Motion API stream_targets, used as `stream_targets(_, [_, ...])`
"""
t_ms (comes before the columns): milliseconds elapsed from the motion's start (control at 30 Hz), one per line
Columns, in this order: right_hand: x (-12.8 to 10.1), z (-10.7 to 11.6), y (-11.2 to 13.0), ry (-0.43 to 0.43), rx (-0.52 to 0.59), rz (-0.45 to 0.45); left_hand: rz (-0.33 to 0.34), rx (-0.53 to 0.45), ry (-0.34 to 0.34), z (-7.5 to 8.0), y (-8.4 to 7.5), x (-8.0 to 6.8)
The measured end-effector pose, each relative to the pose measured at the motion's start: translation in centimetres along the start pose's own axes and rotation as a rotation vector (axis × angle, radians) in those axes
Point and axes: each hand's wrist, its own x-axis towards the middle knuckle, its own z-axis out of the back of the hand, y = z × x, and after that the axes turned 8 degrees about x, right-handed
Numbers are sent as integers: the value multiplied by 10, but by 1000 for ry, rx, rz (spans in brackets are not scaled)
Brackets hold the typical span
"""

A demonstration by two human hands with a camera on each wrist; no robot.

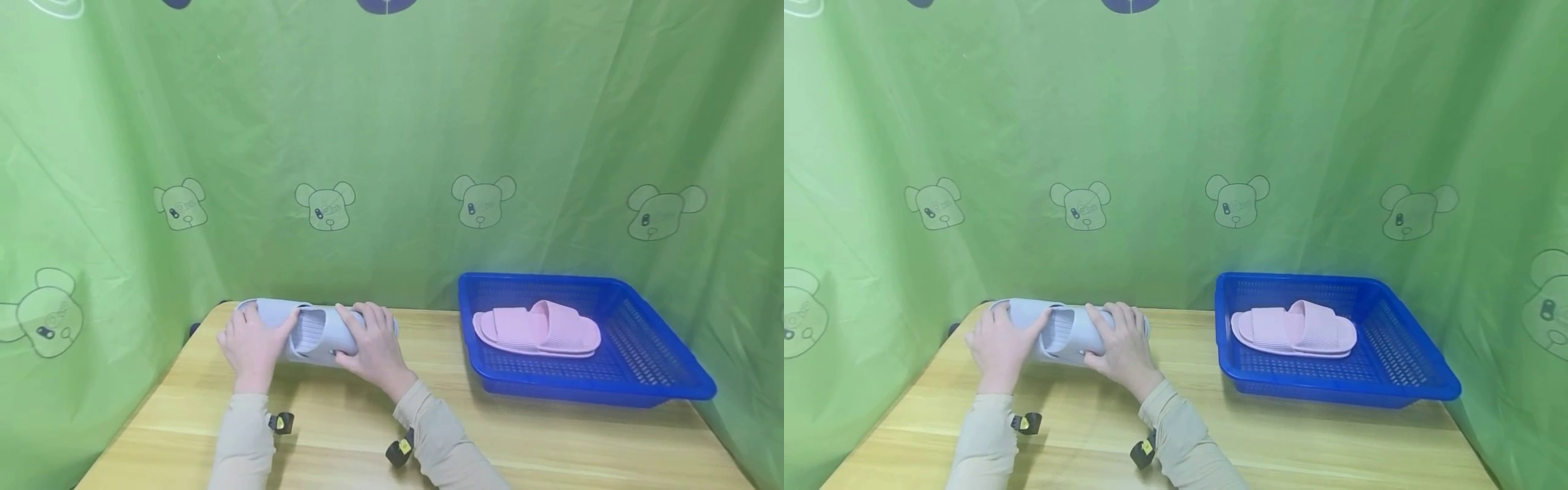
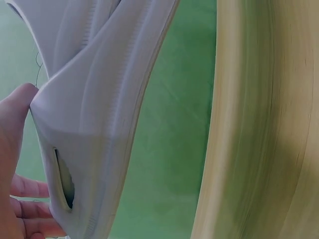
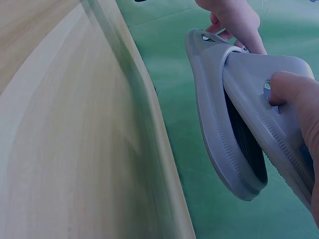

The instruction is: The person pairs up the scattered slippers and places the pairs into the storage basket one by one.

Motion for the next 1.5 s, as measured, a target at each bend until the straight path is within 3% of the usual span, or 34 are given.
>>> stream_targets(667, [-3,-1,0,-9,30,-14,-99,11,-143,-1,-7,-3])
stream_targets(800, [-2,0,-1,0,44,-6,-89,-3,-146,-1,-6,-1])
stream_targets(933, [2,4,-2,24,55,-5,-52,-12,-98,-1,-6,1])
stream_targets(1233, [9,12,-1,130,61,-82,12,25,123,7,-10,-1])
stream_targets(1500, [12,20,-4,184,82,-153,-12,2,187,2,-7,-1])
